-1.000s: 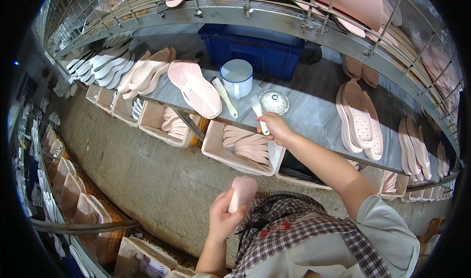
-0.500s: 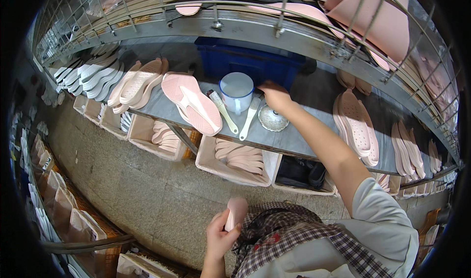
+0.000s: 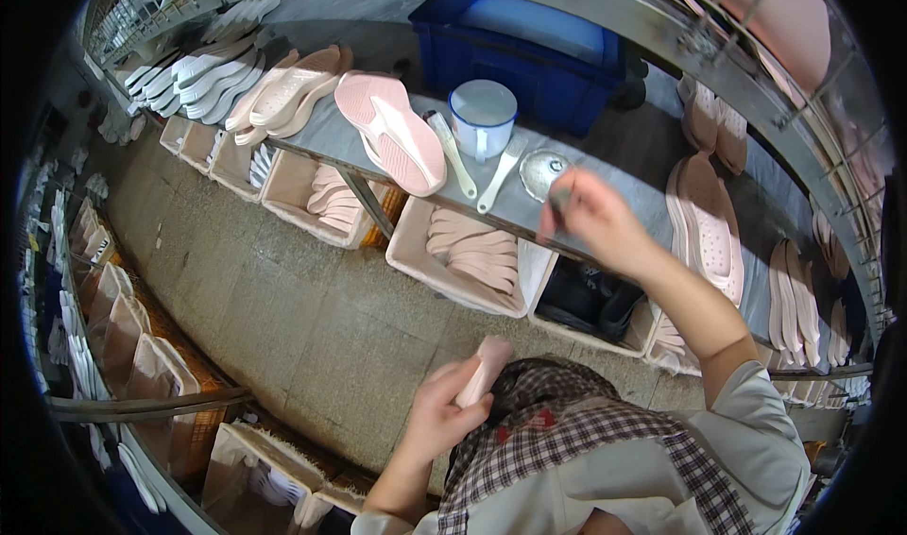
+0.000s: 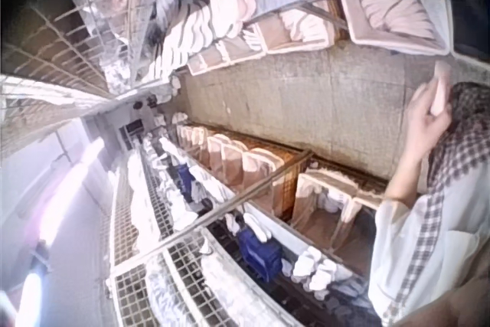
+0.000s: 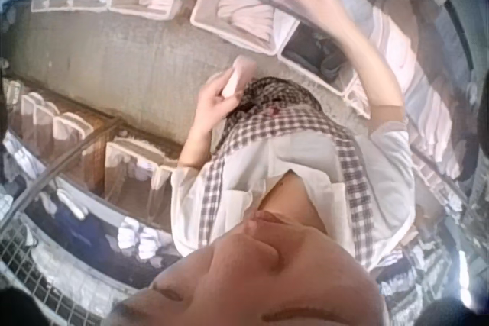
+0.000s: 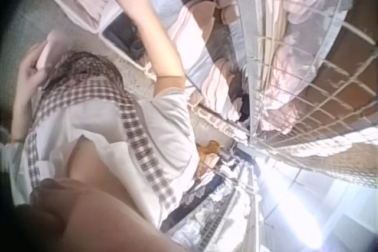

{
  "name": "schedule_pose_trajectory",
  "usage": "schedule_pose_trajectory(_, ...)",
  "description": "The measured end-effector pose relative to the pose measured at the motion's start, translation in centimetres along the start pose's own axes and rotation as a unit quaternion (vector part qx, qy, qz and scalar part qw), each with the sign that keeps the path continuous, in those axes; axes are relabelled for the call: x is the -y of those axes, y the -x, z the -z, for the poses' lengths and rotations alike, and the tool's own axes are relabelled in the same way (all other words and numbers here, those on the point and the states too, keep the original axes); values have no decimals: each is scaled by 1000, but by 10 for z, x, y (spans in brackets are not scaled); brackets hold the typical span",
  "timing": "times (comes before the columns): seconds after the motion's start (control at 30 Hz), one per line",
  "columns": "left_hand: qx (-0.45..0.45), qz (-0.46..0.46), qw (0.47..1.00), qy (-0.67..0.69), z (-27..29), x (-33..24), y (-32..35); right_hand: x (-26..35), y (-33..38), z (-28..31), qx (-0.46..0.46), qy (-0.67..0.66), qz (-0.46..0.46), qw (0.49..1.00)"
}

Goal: The person picks up pink slippers from a shelf, inspects the soles, and uses a small brush to clean the bottom surface. They then place the cleaned slippers back on the shelf and repeat the process with another pair.

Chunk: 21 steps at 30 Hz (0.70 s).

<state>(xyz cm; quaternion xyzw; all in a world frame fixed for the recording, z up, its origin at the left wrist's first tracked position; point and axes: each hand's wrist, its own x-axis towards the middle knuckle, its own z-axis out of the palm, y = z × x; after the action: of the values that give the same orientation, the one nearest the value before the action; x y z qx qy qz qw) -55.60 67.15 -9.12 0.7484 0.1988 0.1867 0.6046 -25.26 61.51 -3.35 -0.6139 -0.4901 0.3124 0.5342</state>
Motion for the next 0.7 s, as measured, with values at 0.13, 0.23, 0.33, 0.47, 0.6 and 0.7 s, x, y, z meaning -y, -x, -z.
schedule_pose_trajectory(0.13, 21, -56, 998, 10, -19, -31, -4, 33, 71, -39, 179, -86, -122, 972)
schedule_pose_trajectory(0.23, 47, -38, 998, -6, -33, -48, -1, 42, 97, -47, 158, 32, -87, 983)
schedule_pose_trajectory(0.33, 53, -60, 996, -36, -48, -56, 0, 50, 117, -39, 129, 58, -68, 988)
schedule_pose_trajectory(0.47, 42, -90, 993, -62, -66, -63, 4, 54, 135, -33, 93, 72, -47, 992)
schedule_pose_trajectory(0.6, 46, -73, 993, -77, -79, -70, 12, 51, 150, -33, 70, 91, -50, 992)
schedule_pose_trajectory(0.7, 38, -69, 994, -81, -87, -73, 17, 48, 158, -37, 36, 99, -45, 993)
